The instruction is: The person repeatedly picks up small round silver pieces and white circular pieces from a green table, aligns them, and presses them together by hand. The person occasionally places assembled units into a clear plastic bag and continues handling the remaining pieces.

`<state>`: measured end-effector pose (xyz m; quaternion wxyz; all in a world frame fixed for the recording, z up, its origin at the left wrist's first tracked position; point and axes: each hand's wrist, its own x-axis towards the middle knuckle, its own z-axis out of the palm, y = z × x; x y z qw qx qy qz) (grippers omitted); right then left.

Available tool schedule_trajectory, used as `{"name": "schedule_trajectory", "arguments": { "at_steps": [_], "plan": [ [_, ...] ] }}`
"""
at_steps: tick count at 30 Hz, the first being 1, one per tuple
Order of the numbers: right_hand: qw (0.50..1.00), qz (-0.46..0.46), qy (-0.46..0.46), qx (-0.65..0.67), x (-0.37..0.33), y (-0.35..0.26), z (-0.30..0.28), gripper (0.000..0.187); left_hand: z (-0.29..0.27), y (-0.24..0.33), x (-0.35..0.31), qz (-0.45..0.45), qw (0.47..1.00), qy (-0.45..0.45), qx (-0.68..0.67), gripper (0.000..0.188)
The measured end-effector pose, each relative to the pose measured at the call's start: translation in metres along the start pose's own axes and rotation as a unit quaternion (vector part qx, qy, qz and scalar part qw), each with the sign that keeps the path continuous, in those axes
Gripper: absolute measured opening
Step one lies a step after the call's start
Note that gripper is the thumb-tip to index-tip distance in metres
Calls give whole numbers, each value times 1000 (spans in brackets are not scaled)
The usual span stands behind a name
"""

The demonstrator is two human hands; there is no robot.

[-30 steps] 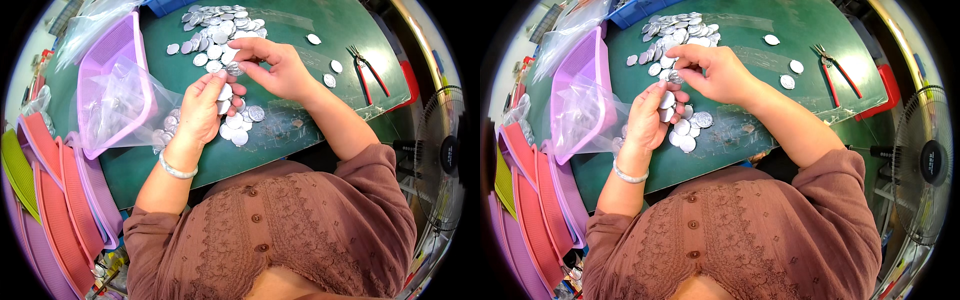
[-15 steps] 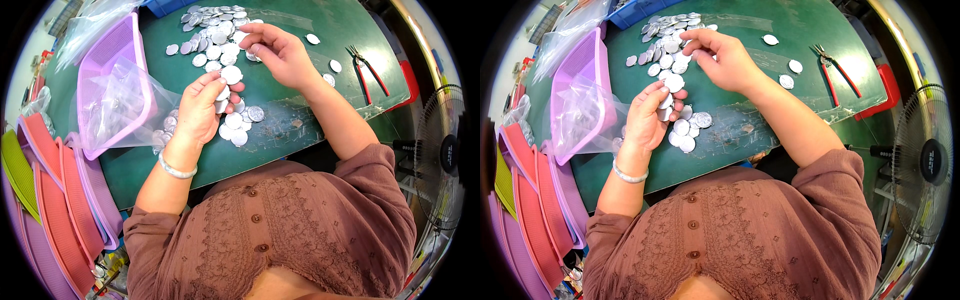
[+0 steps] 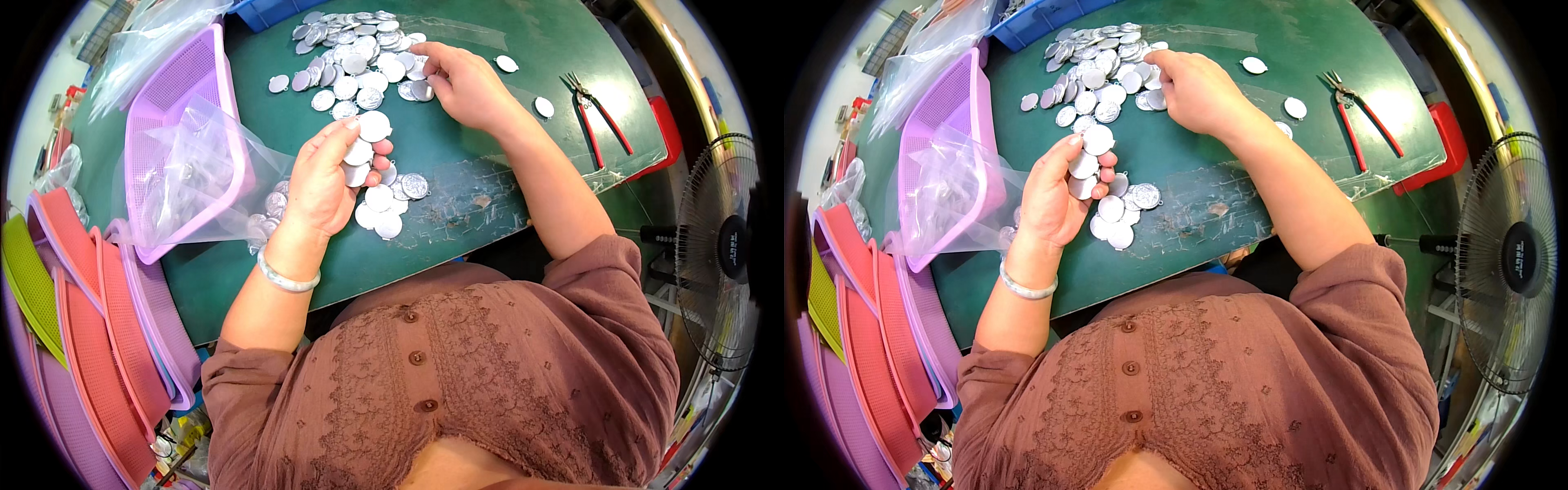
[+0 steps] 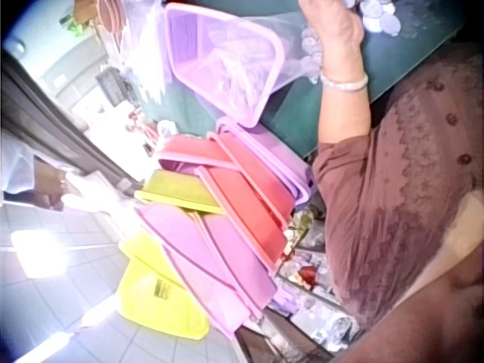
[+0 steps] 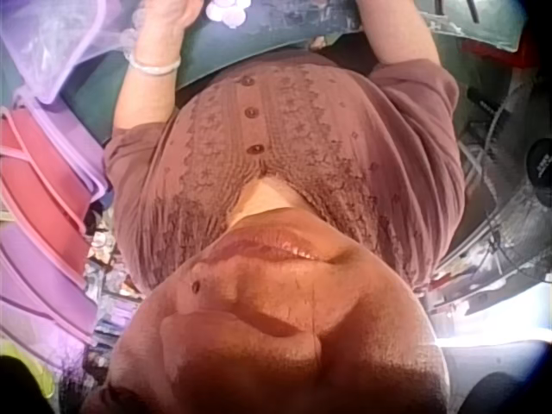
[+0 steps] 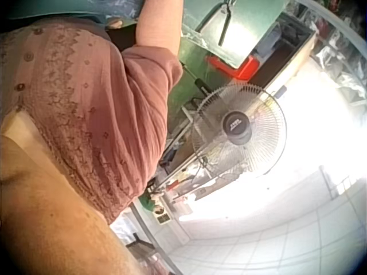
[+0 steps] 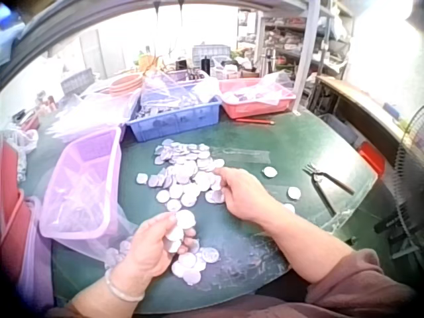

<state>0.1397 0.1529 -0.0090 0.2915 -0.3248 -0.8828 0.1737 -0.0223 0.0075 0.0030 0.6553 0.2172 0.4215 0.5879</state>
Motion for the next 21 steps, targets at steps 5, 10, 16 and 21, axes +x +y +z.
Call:
{"name": "schedule_trajectory", "arguments": {
  "at_steps": [5, 10, 16, 21],
  "plan": [
    [1000, 2, -14, 23, -1, 1, -3, 40, -5, -4, 2, 8, 999, -12, 30, 15],
    [996, 21, -69, 50, 0, 3, -10, 42, -2, -4, 0, 11, 999, -16, 44, 21],
    [997, -6, -76, 26, -3, 2, -8, 50, 0, -2, -1, -2, 999, -30, 45, 34],
    [998, -34, -42, -10, -5, 2, -1, 54, -2, -2, 1, -4, 998, -54, 22, 38]
  ]
}}
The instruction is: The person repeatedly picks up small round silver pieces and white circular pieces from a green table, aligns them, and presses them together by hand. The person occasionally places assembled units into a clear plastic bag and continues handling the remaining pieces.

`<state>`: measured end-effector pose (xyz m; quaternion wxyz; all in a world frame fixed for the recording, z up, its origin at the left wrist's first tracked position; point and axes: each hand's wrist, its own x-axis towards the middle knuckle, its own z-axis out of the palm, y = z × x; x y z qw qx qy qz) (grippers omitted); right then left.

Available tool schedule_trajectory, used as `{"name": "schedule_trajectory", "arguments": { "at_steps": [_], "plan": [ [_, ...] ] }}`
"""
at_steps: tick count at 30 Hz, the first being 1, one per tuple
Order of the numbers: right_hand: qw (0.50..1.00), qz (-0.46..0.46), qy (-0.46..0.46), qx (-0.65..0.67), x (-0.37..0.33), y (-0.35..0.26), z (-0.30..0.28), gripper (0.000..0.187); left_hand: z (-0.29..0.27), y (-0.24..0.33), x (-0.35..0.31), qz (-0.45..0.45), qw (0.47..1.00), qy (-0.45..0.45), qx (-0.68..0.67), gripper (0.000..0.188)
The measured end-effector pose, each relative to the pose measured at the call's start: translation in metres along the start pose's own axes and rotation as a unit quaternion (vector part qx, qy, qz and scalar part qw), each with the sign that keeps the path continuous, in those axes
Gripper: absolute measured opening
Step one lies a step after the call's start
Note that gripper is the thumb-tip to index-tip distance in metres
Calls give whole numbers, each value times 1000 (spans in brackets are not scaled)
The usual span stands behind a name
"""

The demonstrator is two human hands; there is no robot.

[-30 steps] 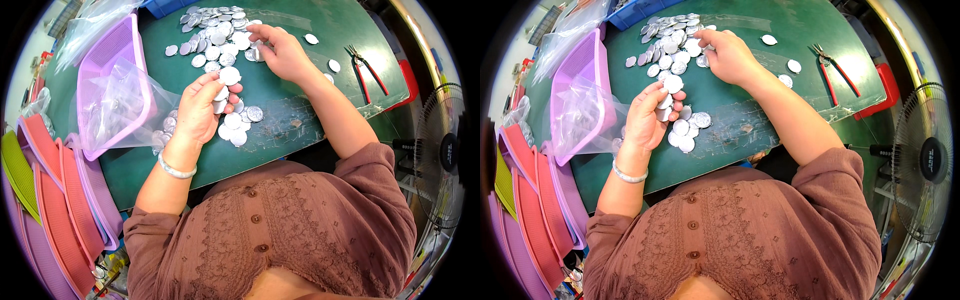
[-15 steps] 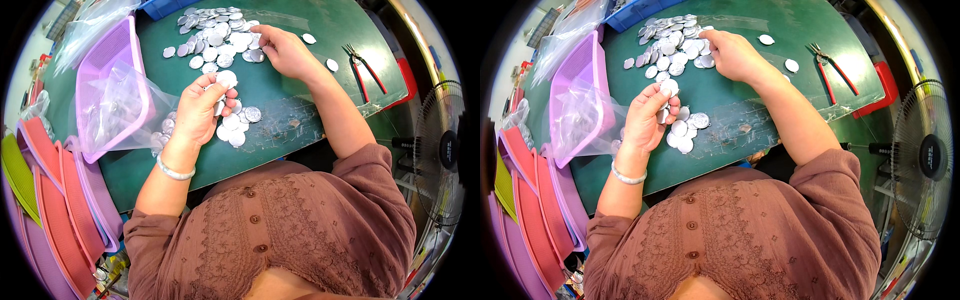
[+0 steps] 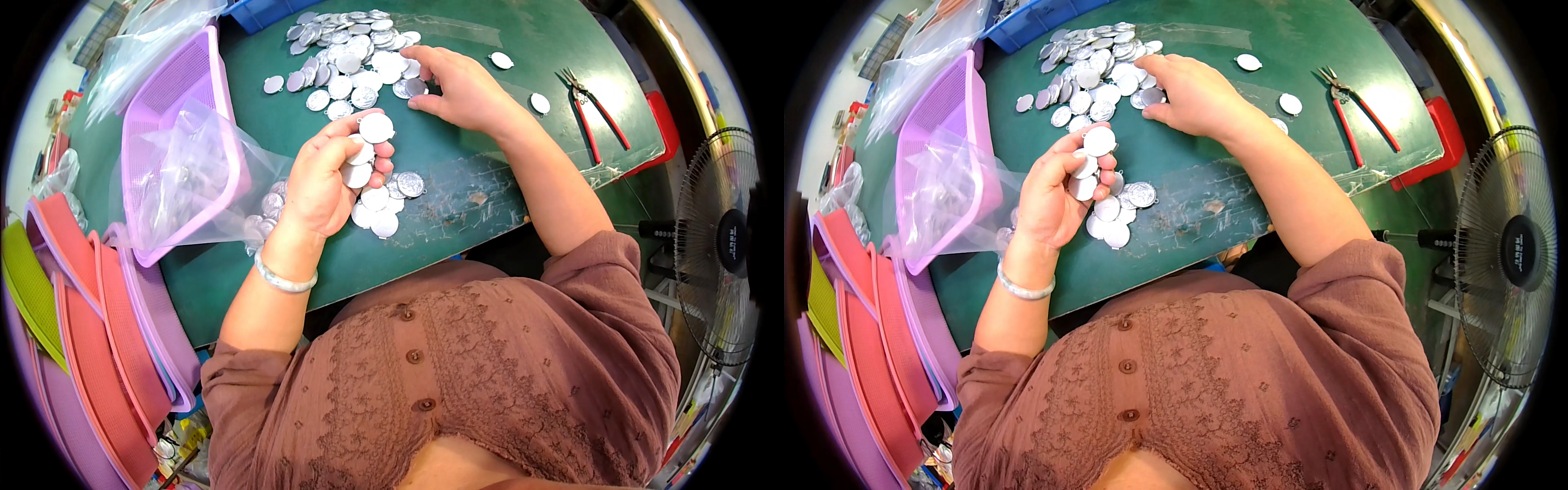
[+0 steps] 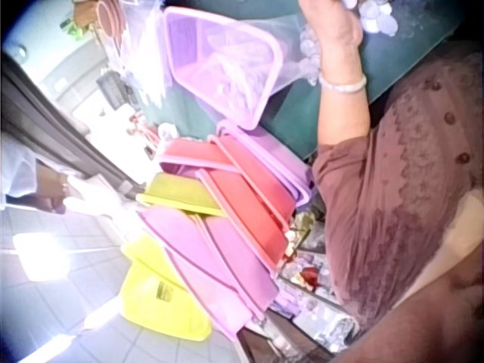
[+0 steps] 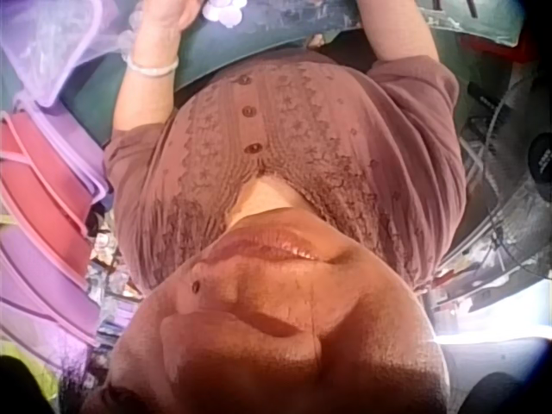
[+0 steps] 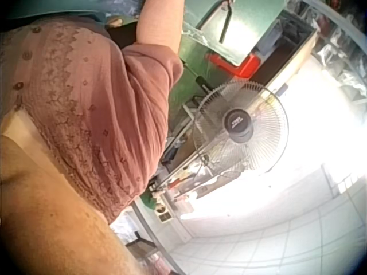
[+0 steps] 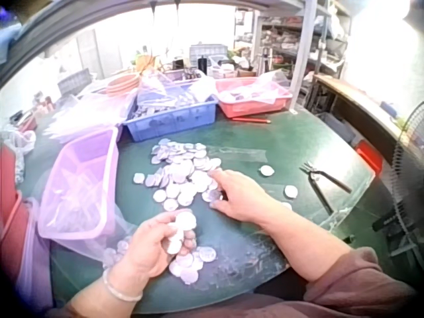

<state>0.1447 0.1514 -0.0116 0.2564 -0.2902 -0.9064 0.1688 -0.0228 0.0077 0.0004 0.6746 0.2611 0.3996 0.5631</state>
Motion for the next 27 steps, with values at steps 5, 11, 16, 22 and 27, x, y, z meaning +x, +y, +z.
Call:
{"name": "schedule_trajectory", "arguments": {
  "at_steps": [5, 11, 16, 22, 27],
  "plan": [
    [1000, -14, 10, -19, 0, 1, 2, 53, 0, 1, 0, -9, 999, -8, -51, 42],
    [1000, 18, 2, 5, 2, -5, -4, 46, 0, 0, -1, -14, 1000, 16, -11, 31],
    [970, 88, -25, 223, 5, -2, -9, 41, -5, -4, 0, 5, 999, 26, -20, 19],
    [855, 94, -107, 499, 3, -22, -15, 49, 1, 0, -1, 11, 998, 56, -20, 16],
    [843, 54, -125, 520, 0, -35, -12, 54, 0, -4, 2, 14, 998, 56, 4, 15]
  ]
}}
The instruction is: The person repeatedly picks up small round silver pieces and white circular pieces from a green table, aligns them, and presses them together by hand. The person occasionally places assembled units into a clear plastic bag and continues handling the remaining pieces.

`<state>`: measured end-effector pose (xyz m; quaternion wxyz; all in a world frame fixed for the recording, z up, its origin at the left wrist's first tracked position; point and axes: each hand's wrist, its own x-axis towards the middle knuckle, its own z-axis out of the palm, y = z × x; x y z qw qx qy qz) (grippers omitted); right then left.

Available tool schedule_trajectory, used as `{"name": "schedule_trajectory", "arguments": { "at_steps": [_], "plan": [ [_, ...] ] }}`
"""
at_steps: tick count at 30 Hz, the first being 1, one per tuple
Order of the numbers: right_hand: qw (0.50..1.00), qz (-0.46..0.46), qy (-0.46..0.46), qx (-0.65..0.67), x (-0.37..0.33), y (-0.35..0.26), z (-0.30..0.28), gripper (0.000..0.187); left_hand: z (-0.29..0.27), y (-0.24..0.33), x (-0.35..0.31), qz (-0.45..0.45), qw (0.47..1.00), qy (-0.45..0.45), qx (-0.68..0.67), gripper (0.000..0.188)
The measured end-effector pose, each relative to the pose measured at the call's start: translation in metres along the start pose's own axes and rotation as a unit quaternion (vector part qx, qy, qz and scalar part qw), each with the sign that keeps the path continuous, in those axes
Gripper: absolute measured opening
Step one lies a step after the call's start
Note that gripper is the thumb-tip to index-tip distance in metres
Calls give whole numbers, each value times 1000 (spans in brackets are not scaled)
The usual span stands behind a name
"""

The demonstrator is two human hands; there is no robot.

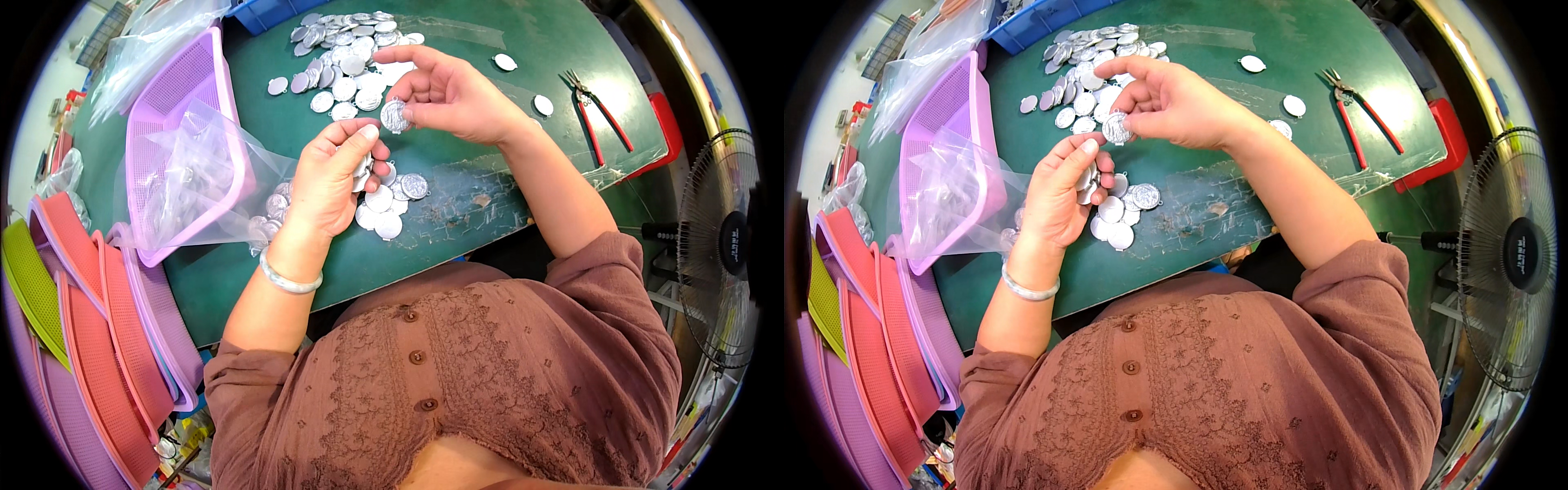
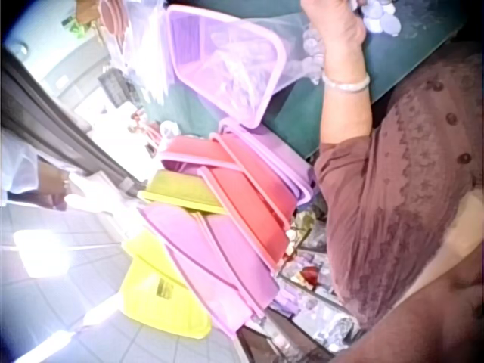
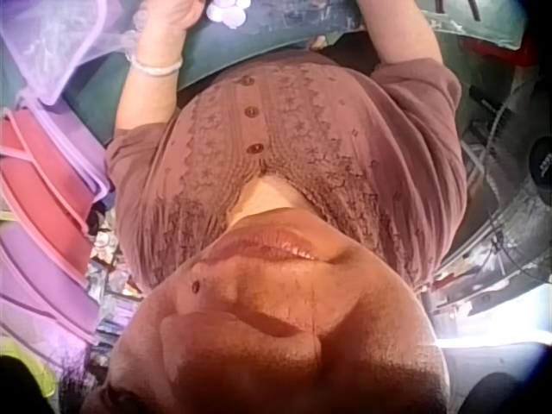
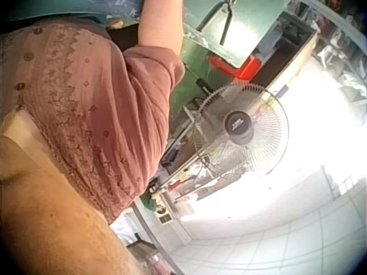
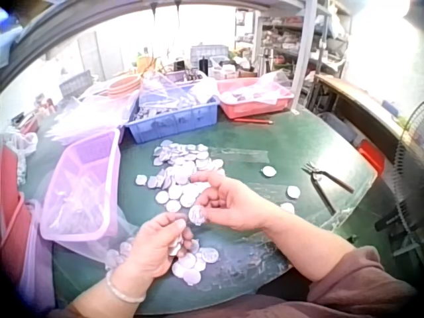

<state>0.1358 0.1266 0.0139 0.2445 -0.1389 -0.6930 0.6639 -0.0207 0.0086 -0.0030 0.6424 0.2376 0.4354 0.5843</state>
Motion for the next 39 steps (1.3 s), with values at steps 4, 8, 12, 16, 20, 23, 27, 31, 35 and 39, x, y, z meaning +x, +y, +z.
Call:
{"name": "schedule_trajectory", "arguments": {
  "at_steps": [4, 8, 12, 16, 20, 23, 27, 31, 35, 39],
  "plan": [
    [999, -21, -25, -14, -1, 5, 8, 57, 2, -2, -1, 9, 1000, 4, 26, 13],
    [999, -26, -11, -16, 0, 4, 11, 55, 1, -3, 0, 30, 999, 22, 18, 11],
    [1000, -10, 7, -5, 1, 7, 11, 53, 1, -4, 1, 52, 998, 35, -1, 9],
    [997, -48, 47, -21, 0, 7, 16, 52, 1, -4, 2, 52, 998, 39, -5, 12],
    [975, -131, 81, -163, -1, 8, 18, 48, 5, -4, 0, 64, 997, 35, -6, 19],
    [957, -179, 62, -221, -2, 6, 21, 45, 3, -5, 0, 69, 997, -16, -18, 28],
    [979, -156, 31, -128, -1, 7, 21, 42, 2, -2, 0, 40, 995, -43, -75, 37],
    [916, -163, 160, -331, 6, 17, 1, 41, 5, 5, -3, 6, 995, -64, -75, 38],
    [846, -126, 176, -488, 9, 32, -10, 49, 6, 4, -5, 0, 997, -60, -55, 29],
    [863, -80, 105, -487, 8, 33, -12, 53, 1, 1, -3, -5, 998, -37, -53, 19]
  ]
}}
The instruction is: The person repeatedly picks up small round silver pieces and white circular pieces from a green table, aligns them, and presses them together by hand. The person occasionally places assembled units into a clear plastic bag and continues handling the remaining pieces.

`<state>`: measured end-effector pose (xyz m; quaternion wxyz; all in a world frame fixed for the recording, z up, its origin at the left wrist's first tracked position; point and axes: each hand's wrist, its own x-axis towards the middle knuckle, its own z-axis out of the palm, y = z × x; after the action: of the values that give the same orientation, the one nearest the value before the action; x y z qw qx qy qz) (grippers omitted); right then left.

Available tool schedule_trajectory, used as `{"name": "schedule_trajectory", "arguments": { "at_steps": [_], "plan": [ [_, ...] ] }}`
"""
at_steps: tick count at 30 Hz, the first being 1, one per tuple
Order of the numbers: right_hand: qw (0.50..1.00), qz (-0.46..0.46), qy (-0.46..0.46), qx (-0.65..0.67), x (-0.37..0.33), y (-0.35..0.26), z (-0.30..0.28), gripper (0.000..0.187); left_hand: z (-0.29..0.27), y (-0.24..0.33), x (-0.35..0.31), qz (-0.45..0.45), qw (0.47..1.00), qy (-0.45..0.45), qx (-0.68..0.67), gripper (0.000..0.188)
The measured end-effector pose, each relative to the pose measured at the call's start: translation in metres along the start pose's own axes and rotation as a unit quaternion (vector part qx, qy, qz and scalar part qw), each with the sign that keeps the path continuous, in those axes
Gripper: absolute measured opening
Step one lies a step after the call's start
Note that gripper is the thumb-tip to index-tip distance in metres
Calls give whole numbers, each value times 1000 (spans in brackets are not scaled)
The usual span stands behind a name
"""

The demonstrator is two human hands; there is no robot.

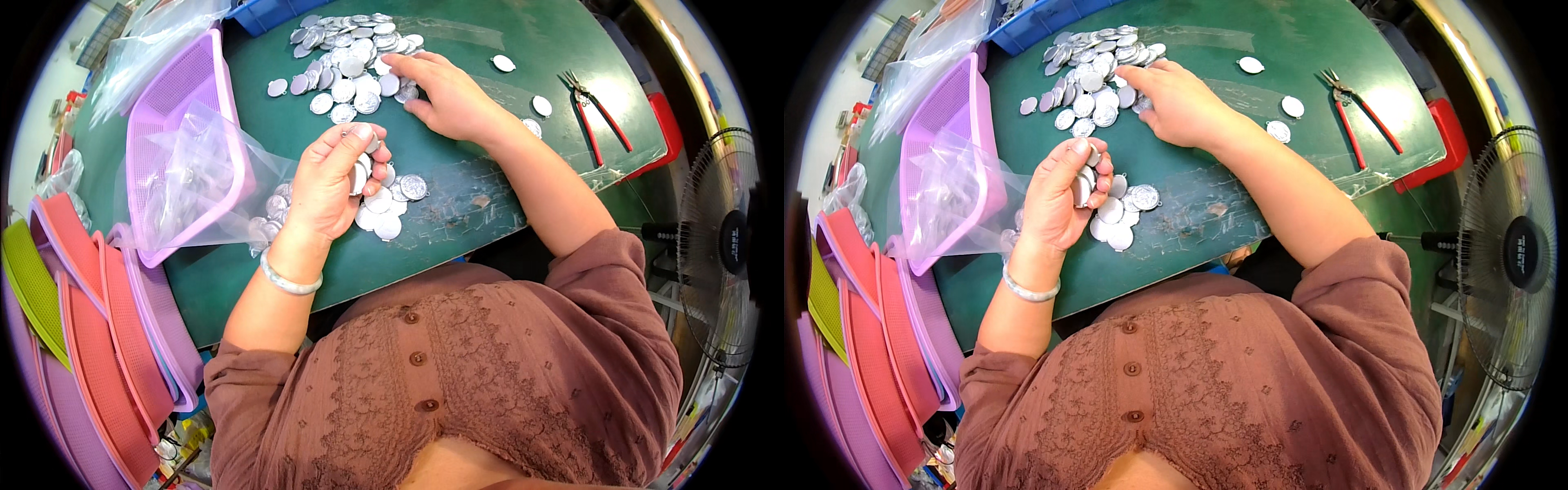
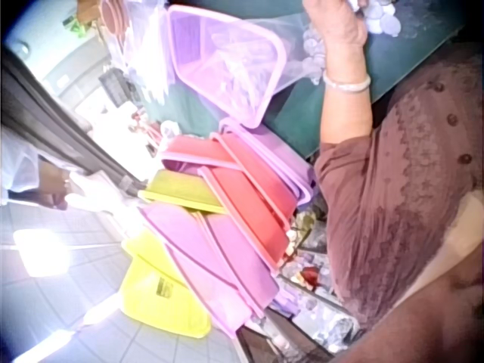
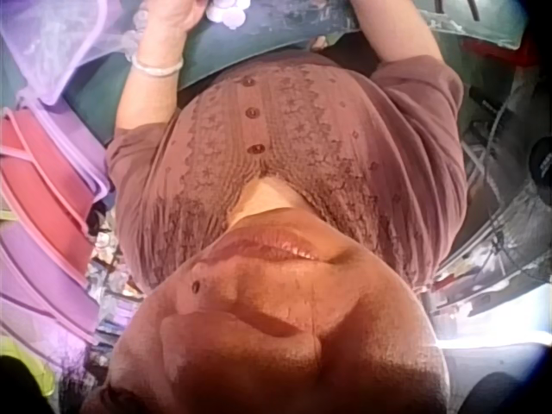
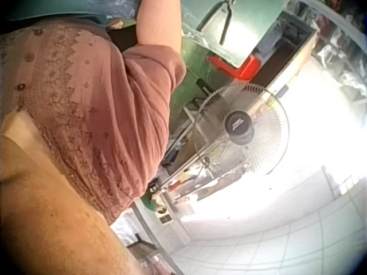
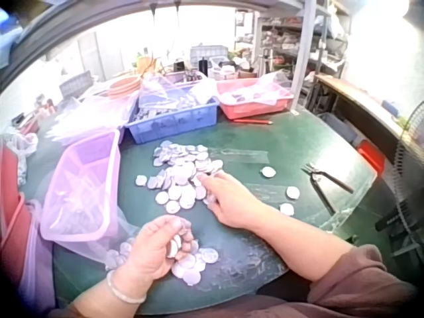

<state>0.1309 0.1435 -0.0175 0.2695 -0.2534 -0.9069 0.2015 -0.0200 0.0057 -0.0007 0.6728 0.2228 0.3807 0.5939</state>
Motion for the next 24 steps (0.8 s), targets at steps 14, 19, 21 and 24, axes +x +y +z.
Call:
{"name": "schedule_trajectory", "arguments": {
  "at_steps": [14, 19, 21, 24],
  "plan": [
    [998, -14, -24, -55, 5, -13, 6, 58, -10, -1, 3, 11, 1000, -20, -19, 19],
    [998, 1, 21, 56, 3, -10, 0, 58, -12, 0, 4, 9, 999, -24, -23, 19],
    [990, 6, 35, 137, 3, -8, -3, 60, -12, 0, 4, 7, 1000, -19, -23, 19],
    [925, 36, -13, 379, 3, -9, -3, 62, -10, -1, 4, 6, 1000, 11, 1, 18]
  ]
}}
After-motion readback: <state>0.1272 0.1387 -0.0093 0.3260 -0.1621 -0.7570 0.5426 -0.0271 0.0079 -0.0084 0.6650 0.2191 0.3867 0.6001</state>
